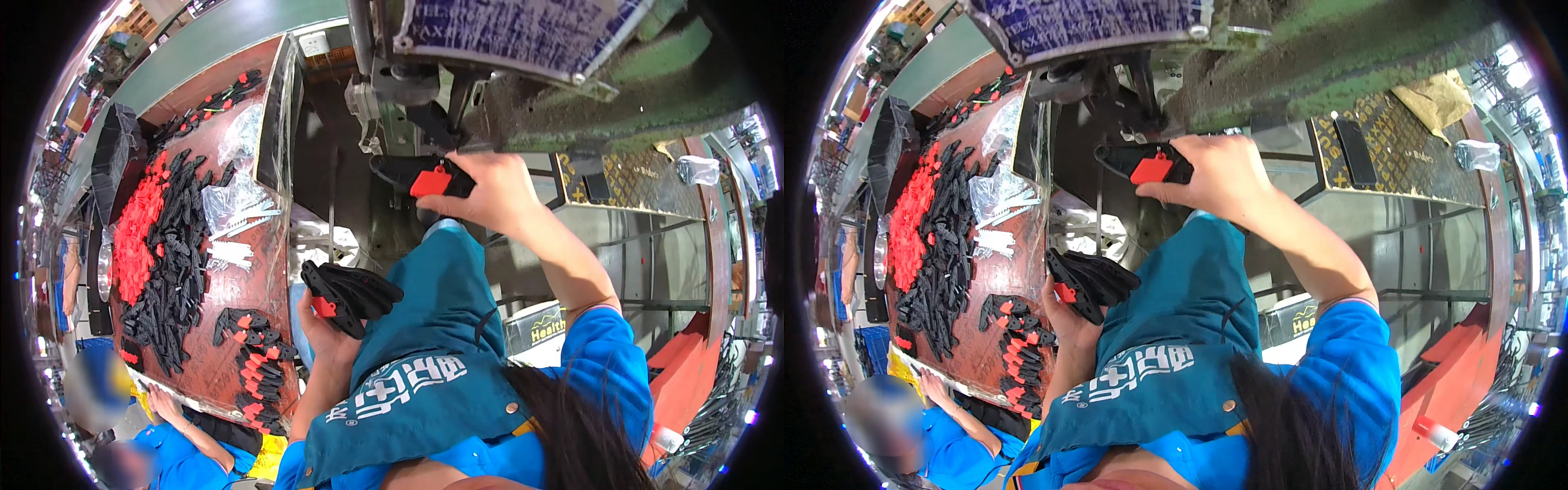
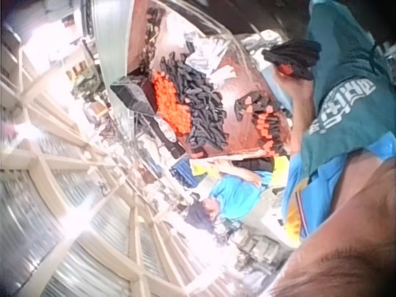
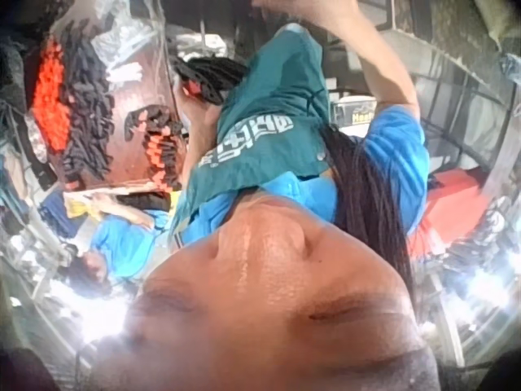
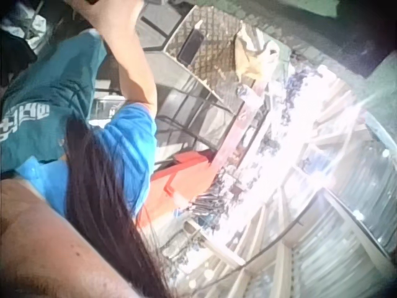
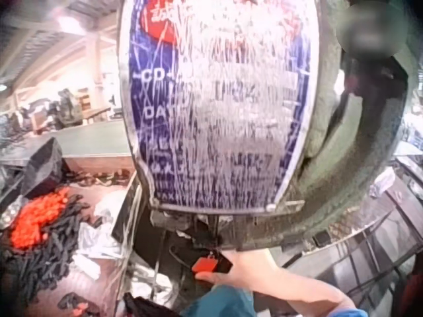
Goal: The person assembles black and red plastic clamps by inserting metal rods into the clamp bodies and then using a press machine to secure them. The person repeatedly picks up clamps, inserts rods, and operates the press, then places finished units on the table.
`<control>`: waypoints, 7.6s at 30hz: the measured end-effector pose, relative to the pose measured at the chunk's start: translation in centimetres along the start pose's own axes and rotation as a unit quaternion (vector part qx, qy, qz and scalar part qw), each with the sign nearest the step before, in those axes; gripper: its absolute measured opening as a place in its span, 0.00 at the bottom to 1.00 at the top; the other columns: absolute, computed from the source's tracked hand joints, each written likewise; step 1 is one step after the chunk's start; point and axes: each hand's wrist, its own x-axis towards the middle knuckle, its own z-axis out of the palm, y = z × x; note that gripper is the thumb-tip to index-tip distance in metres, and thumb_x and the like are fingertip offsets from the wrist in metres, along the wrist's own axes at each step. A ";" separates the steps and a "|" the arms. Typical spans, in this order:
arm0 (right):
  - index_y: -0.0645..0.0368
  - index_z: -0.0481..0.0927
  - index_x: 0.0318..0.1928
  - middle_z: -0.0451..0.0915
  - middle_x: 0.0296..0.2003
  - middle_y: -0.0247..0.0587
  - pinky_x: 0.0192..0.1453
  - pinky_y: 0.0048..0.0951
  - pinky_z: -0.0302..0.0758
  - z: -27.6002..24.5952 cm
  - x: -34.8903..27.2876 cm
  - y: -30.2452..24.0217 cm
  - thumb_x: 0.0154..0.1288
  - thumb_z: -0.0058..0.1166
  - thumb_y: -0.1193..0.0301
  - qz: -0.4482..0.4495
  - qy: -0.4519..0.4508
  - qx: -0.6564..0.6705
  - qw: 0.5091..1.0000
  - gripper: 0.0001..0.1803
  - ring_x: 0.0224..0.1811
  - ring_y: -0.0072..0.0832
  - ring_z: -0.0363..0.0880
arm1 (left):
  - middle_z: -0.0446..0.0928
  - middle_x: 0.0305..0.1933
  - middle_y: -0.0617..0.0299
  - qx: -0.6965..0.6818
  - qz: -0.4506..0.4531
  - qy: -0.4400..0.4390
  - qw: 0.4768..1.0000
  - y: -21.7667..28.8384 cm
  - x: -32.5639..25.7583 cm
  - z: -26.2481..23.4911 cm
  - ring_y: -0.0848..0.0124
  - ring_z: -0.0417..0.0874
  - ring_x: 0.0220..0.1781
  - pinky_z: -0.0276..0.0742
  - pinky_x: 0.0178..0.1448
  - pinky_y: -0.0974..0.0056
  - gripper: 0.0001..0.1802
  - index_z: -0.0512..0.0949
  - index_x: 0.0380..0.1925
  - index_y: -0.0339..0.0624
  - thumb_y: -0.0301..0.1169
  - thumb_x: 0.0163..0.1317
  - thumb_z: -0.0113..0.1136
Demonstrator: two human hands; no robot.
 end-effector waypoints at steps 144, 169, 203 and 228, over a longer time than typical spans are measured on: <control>0.59 0.79 0.27 0.81 0.20 0.46 0.30 0.41 0.79 0.1 0.4 -1.4 0.47 0.69 0.42 0.036 0.019 -0.019 0.999 0.30 0.25 0.46 0.83 | 0.70 0.67 0.49 -0.087 -0.026 -0.117 0.989 -2.3 3.7 5.1 0.50 0.70 0.69 0.63 0.70 0.36 0.30 0.65 0.66 0.35 0.47 0.75 0.45; 0.63 0.61 0.71 0.68 0.60 0.51 0.63 0.42 0.68 -2.6 -4.3 -4.8 0.47 0.72 0.53 -0.080 -0.075 0.074 0.991 0.54 0.61 0.48 0.69 | 0.66 0.71 0.49 -0.091 -0.055 -0.236 0.966 -3.6 3.7 4.8 0.55 0.67 0.72 0.55 0.79 0.48 0.28 0.65 0.67 0.41 0.46 0.75 0.45; 0.61 0.67 0.56 0.69 0.48 0.52 0.52 0.38 0.76 10.2 -8.8 -16.4 0.57 0.69 0.61 -0.099 -0.146 0.367 0.913 0.33 0.49 0.46 0.74 | 0.78 0.30 0.63 0.147 0.194 0.087 0.966 0.3 1.9 -2.0 0.76 0.78 0.27 0.75 0.29 0.71 0.25 0.77 0.38 0.39 0.54 0.66 0.59; 0.63 0.81 0.43 0.82 0.30 0.46 0.33 0.34 0.78 5.1 -4.8 -7.3 0.44 0.74 0.49 -0.092 -0.008 0.156 0.983 0.34 0.31 0.42 0.83 | 0.81 0.51 0.59 -0.086 0.058 0.028 0.994 -0.3 2.8 -2.0 0.61 0.81 0.54 0.77 0.61 0.54 0.17 0.78 0.46 0.46 0.46 0.68 0.61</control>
